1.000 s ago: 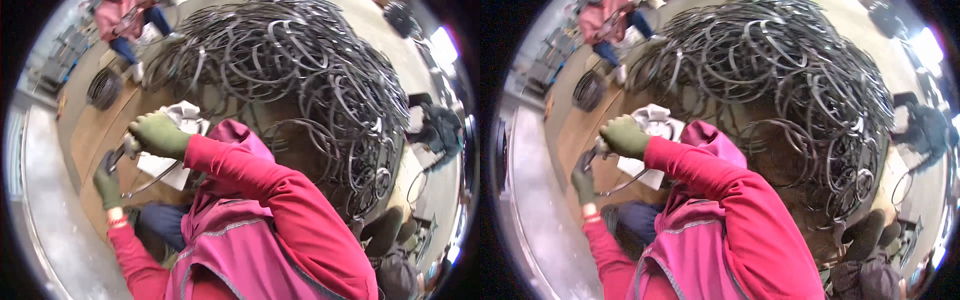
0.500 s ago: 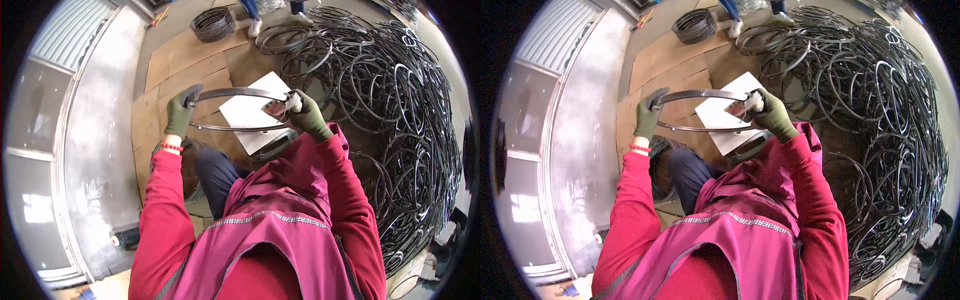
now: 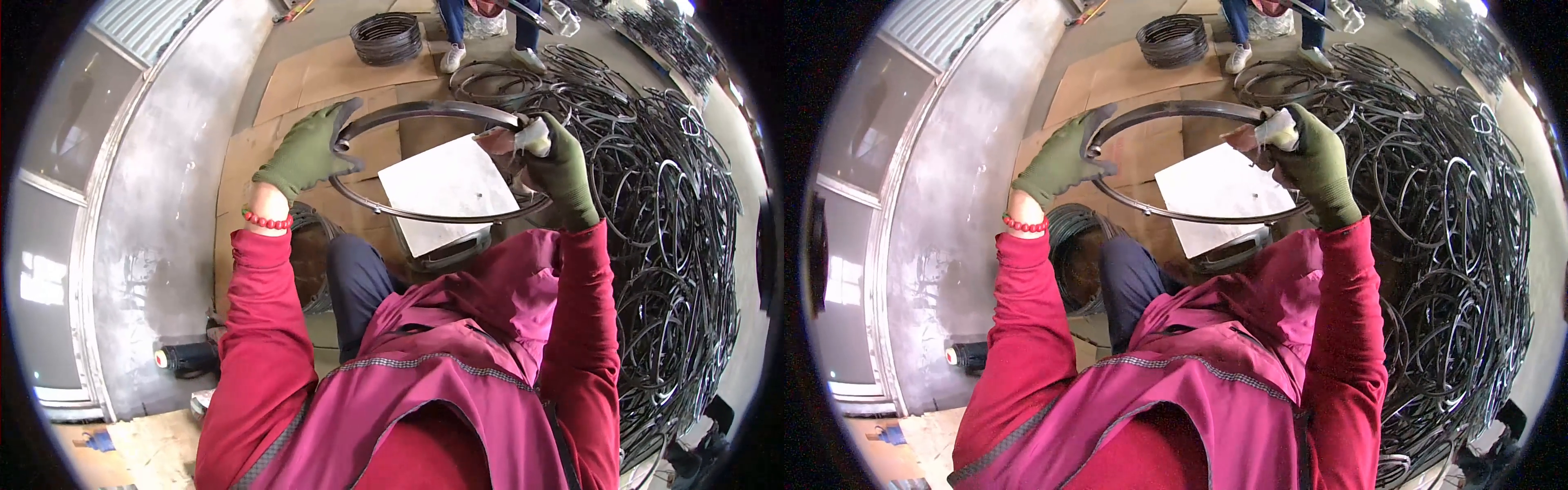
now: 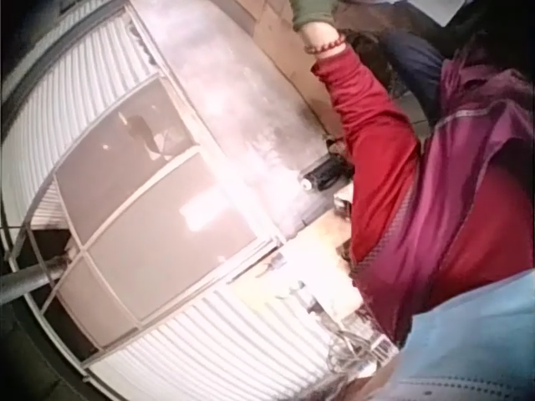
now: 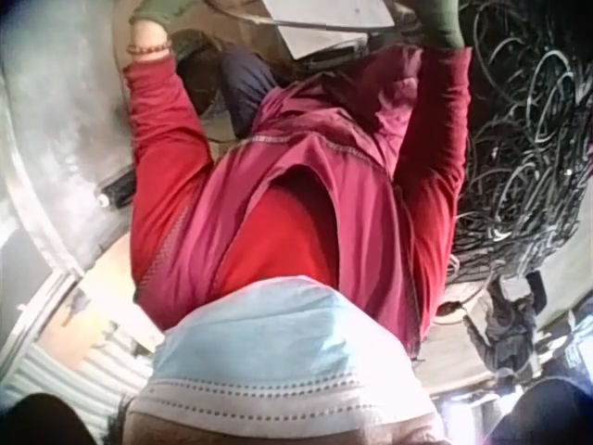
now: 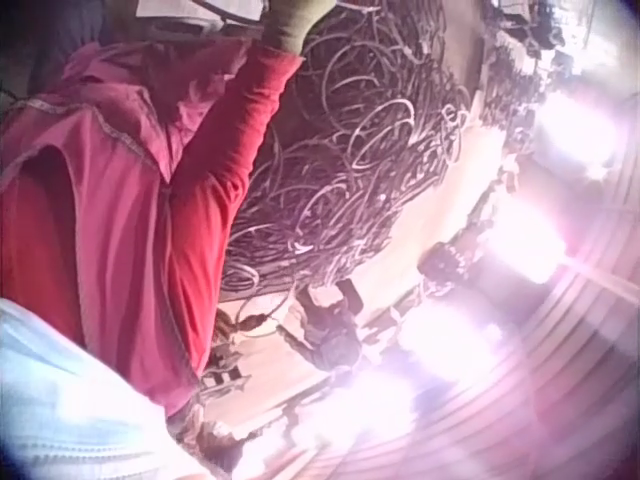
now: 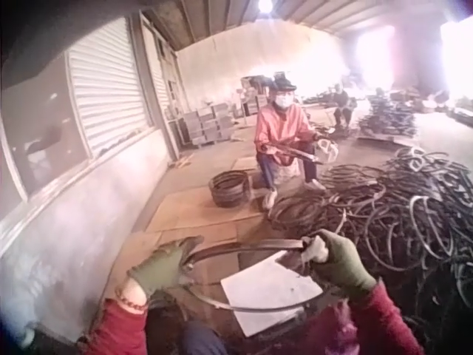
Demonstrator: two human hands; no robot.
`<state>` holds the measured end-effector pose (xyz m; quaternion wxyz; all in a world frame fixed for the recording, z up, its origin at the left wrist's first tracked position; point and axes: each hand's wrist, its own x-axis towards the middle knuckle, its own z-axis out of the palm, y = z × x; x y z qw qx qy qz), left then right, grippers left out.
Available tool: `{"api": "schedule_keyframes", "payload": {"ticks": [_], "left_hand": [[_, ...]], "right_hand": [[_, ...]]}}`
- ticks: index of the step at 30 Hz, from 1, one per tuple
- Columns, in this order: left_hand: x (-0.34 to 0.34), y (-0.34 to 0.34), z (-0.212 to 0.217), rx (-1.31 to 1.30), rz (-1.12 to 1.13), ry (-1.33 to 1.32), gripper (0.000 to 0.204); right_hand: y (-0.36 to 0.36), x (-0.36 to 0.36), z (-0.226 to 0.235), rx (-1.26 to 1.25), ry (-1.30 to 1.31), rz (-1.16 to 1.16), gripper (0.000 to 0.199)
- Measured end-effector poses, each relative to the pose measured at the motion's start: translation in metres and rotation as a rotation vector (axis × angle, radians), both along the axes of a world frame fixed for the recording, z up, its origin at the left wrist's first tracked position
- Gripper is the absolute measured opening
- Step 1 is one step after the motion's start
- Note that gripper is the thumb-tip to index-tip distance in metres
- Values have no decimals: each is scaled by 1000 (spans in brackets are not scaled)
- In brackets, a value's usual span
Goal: The person cleans metal rings by wiping and scrubbing them with a cloth and a steel wool pad, then stacks the rings into a metal container.
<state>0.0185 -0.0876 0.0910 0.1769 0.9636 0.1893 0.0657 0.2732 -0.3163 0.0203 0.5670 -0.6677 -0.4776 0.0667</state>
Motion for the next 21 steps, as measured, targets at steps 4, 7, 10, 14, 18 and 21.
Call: {"api": "schedule_keyframes", "payload": {"ticks": [4, 7, 10, 14, 18, 21], "left_hand": [[16, -13, 2, 147, -10, -94, 82], [50, -30, -21, 279, -54, -80, 83], [69, -38, -42, 503, -168, -229, 82], [73, -35, -52, 164, -80, -144, 75], [67, -37, -56, 201, -85, -134, 70], [59, -32, -54, 132, -107, -150, 67]], "right_hand": [[15, -20, -1, -147, -322, -131, 38], [37, -44, -3, -222, -447, -71, 44], [50, -54, -4, -242, -558, 14, 43], [49, -41, -5, -286, -66, 198, 54], [26, -17, -16, 86, 602, 540, 34], [2, -3, -31, 497, 951, 287, 37]]}}
